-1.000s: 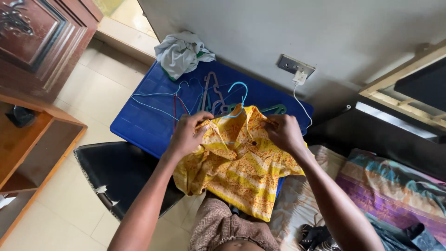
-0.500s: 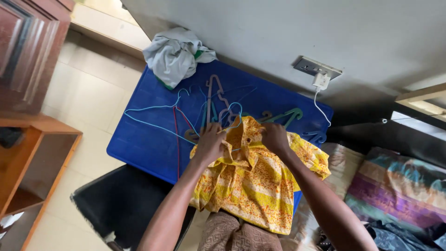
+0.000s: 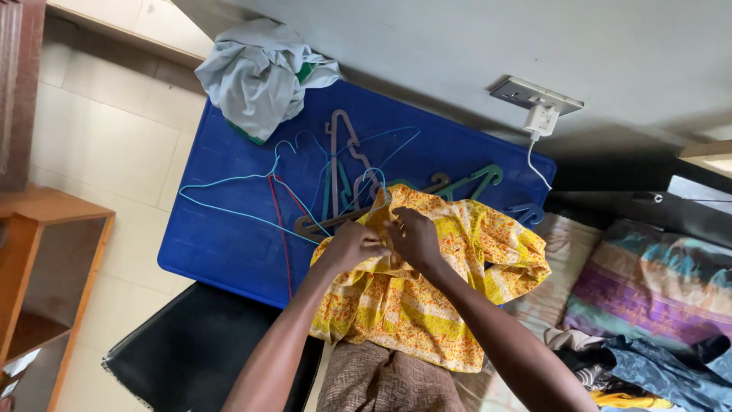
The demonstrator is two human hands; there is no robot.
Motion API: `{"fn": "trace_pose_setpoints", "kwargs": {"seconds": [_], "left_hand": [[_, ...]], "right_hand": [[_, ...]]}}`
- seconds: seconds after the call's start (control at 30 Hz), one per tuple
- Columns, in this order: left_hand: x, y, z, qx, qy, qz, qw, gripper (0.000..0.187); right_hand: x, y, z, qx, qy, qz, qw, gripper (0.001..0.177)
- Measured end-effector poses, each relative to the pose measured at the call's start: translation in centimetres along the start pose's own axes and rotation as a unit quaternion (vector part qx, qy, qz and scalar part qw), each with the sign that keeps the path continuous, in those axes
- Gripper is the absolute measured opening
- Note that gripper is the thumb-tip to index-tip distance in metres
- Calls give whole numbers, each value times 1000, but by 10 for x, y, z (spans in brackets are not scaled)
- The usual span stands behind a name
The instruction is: Hang a yellow patterned shirt on a plastic hanger.
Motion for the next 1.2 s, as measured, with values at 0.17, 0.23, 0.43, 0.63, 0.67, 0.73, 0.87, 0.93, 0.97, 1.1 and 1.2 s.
{"fn": "trace_pose_setpoints", "kwargs": {"seconds": [0.17,0.23,0.43,0.63,0.67,0.73,0.87,0.93,0.97,1.1,1.2], "left_hand": [[-8,-6,-4,58,-86,140,985,24],[-10,-9,5,76,-104,173,976,21],[-3,-11,39,73,-71,299,949,18],[1,-19,68,25,-49,412,909,12],[7,-16,67,60,-83,375,921,12],[13,-14,70,93,-114,336,930,13],[11,-20,80,57,-155,298,940,15],[13,-21,78,46,-155,285,945,16],[15,-21,75,67,-150,290,943,16],[16,-24,78,83,-122,290,946,16],[20,-27,77,128,-101,318,934,16]], "right_hand": [[4,-12,17,55,82,6,995,19],[-3,-16,17,52,115,8,992,22],[-35,-24,-8,51,118,29,991,19],[-45,-35,-19,18,77,94,992,19],[-43,-36,-20,4,84,97,992,19],[-41,-38,-22,-10,93,100,991,20],[-38,-41,-18,33,142,97,984,22],[-37,-43,-16,52,164,98,980,22],[-37,-44,-15,64,180,97,977,21],[-42,-48,-20,85,184,99,974,20],[-45,-50,-28,89,164,102,977,20]]}}
Point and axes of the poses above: each hand's wrist, its own y-axis towards the middle knuckle, its own x-axis out of the palm, z = x × y, the point moved 2 cm from there along y, towards the middle knuckle, and after that the axes turned 3 degrees about -z, right-handed, at the moved point
